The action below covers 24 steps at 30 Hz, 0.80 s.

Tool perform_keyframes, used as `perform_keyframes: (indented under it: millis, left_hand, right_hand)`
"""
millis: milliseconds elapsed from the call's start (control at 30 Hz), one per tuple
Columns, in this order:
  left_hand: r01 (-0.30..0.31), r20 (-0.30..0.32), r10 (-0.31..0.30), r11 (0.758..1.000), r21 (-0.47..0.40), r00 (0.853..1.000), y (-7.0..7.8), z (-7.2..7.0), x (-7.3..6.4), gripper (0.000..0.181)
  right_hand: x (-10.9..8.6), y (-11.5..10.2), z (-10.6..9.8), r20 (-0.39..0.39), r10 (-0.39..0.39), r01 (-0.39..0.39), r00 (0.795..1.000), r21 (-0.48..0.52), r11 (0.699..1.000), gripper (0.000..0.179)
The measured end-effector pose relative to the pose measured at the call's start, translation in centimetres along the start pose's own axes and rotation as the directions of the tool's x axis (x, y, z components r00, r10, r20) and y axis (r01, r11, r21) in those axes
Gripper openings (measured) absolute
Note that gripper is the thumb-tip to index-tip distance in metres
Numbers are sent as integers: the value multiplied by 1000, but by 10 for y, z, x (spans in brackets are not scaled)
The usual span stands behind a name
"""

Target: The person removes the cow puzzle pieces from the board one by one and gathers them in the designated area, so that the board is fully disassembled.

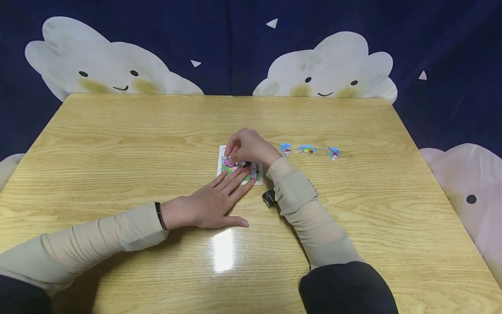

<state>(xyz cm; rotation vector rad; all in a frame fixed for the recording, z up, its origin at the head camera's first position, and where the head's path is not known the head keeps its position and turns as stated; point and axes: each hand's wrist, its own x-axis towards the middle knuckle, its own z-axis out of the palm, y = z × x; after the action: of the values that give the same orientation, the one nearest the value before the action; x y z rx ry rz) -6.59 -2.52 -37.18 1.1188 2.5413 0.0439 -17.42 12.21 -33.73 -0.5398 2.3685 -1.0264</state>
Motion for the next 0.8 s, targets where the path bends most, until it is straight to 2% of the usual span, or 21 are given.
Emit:
perform_keyframes:
  millis: [167, 400, 600, 800]
  left_hand:
    - [-3, -5, 3, 1000, 8, 1000, 1, 0, 1, 95]
    - [3, 6, -3, 1000, 4, 1000, 2, -5, -1, 95]
    - [2, -2, -2, 1000, 0, 1000, 4, -6, -3, 96]
    - [-5, -21, 5, 1000, -2, 1000, 4, -3, -3, 96]
  right_hand:
    - [-6, 4, -8, -34, -13, 13, 999, 20, 1000, 9]
    - [-12, 14, -21, -65, 28, -28, 997, 6, 1000, 7]
    - [-22, 35, -32, -87, 57, -57, 995, -1, 998, 7]
    - [-40, 56, -44, -106, 75, -75, 992, 8, 997, 9]
